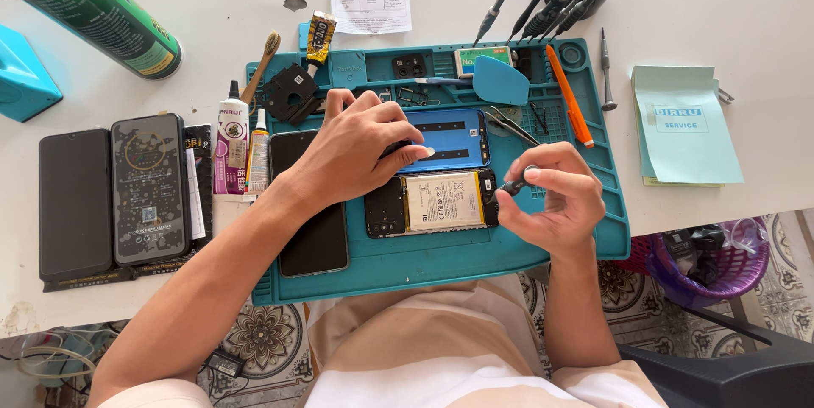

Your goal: The person unscrews small screws from an opened smartphone lying on a repair mat, using a screwdriver, and works around the exposed battery. They then lift the phone and pry along its edge with a tool to separate the housing.

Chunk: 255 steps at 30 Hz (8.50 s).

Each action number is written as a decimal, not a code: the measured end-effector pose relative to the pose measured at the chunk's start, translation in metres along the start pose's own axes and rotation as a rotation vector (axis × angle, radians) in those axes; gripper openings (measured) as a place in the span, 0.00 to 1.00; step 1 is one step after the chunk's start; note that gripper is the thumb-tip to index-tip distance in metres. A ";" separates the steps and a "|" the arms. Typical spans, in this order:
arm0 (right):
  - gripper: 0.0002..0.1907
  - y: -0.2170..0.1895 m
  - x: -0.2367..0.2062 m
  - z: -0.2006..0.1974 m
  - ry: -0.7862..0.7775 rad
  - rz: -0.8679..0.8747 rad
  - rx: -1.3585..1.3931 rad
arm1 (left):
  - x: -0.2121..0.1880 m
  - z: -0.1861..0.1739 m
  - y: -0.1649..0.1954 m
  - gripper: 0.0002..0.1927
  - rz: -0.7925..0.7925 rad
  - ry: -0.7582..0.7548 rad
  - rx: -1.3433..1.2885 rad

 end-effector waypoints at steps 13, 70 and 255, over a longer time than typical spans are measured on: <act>0.23 -0.007 0.005 0.003 -0.029 -0.012 -0.059 | 0.004 -0.007 0.007 0.14 -0.017 0.001 0.016; 0.26 -0.027 0.005 -0.003 -0.087 -0.025 0.063 | 0.004 -0.017 0.025 0.12 -0.041 -0.049 -0.021; 0.32 -0.014 0.015 0.000 0.238 0.468 -0.275 | -0.007 -0.007 0.005 0.10 0.005 -0.011 0.123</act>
Point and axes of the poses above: each hand's wrist, its own x-axis towards the middle knuckle, its own z-axis out of the palm, y = z × x, the point moved 3 cm from there along x, towards the middle knuckle, and after that the axes turned 10 degrees about z, right-handed, at the moved point
